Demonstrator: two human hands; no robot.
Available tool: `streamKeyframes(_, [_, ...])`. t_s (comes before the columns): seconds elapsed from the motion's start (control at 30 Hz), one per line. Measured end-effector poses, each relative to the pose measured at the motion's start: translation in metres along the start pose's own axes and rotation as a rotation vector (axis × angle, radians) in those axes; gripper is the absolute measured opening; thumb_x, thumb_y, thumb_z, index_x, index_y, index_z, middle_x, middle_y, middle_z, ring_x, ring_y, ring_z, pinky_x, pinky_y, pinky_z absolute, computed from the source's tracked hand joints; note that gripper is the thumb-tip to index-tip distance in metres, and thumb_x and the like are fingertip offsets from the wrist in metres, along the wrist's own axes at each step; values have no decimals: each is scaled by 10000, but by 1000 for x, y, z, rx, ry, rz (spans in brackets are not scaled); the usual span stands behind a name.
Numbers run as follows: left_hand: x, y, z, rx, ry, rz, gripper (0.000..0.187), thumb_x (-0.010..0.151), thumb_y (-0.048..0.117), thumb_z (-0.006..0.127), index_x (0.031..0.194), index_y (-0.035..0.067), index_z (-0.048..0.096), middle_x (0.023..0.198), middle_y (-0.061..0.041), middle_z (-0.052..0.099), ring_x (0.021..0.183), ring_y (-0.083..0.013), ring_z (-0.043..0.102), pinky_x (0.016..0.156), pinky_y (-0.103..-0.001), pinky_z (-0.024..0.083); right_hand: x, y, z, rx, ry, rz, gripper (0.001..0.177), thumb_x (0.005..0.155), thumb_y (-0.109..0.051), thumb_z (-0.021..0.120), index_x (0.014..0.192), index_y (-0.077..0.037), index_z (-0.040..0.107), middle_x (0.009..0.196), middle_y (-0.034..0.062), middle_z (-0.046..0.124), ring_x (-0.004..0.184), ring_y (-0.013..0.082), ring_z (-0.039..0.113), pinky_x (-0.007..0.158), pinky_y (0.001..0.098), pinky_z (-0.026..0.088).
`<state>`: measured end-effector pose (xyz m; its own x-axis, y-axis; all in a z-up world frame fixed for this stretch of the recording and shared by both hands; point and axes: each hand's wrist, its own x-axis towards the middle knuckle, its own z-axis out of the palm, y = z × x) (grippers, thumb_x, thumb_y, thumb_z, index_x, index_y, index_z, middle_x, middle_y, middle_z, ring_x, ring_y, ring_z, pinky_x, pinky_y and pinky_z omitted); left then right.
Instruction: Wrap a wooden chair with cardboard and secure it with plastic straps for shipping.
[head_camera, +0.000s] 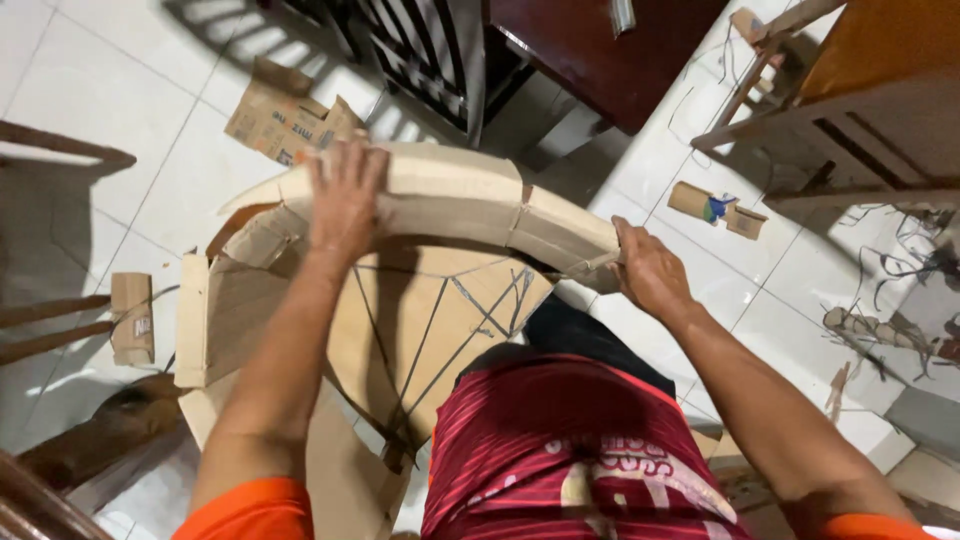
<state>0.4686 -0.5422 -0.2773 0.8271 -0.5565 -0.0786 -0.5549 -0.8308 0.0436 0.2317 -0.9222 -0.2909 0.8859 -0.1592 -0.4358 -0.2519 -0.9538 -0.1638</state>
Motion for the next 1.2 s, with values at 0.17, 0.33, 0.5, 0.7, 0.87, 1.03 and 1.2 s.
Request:
streamKeyframes(0.17, [40, 102, 12, -12, -57, 427, 860, 781, 316, 868, 1520, 282, 430, 1598, -112, 409, 1493, -351, 363, 1196, -660, 229, -2, -2, -3, 39, -27, -14, 758, 939, -337, 624, 1586, -128, 287, 1312, 170, 570, 1227, 430, 599, 1017, 573, 527])
streamKeyframes(0.33, [82, 110, 94, -11, -140, 422, 544, 874, 239, 748, 1354, 251, 493, 1278, -55, 604, 1240, -290, 584, 1122, -620, 322, 3, 5, -7, 65, -72, 82, 857, 897, -459, 656, 1612, -188, 270, 1392, 131, 539, 1323, 410, 545, 1067, 582, 496])
streamKeyframes(0.5, [98, 90, 118, -5, -280, 401, 460, 854, 210, 737, 1261, 228, 525, 1200, -77, 650, 1099, -340, 660, 955, -578, 461, -6, 11, -13, 98, -120, 199, 946, 850, -518, 702, 1626, -203, 261, 1459, 152, 501, 1351, 465, 518, 1069, 620, 483])
streamKeyframes(0.7, [95, 65, 78, -49, -410, 406, 412, 886, 210, 766, 1212, 263, 519, 1183, -62, 689, 1073, -342, 717, 926, -511, 562, -13, -3, -32, 233, -122, 162, 780, 907, -335, 686, 1580, -201, 314, 1404, 150, 538, 1282, 433, 592, 1052, 562, 512])
streamKeyframes(0.87, [81, 51, 37, 11, -313, 378, 472, 868, 343, 806, 1192, 212, 488, 1232, -64, 657, 1173, -310, 664, 989, -491, 526, -6, -6, -24, 114, -17, 66, 651, 950, -365, 628, 1528, -197, 378, 1312, 118, 591, 1178, 386, 658, 1023, 533, 534])
streamKeyframes(1.03, [68, 23, 59, 129, -143, 368, 728, 777, 337, 874, 1343, 201, 436, 1182, -59, 621, 1142, -306, 636, 985, -512, 484, 9, 9, 18, -77, 15, 21, 651, 901, -408, 669, 1442, -137, 428, 1154, 99, 632, 1088, 338, 691, 978, 494, 533])
streamKeyframes(1.2, [72, 3, 104, 174, 130, 440, 542, 698, 376, 899, 1057, 168, 550, 946, -35, 618, 867, -282, 676, 755, -452, 554, 11, 15, 46, -123, 103, 35, 614, 886, -439, 679, 1353, -93, 479, 1040, 104, 624, 990, 339, 693, 885, 487, 546])
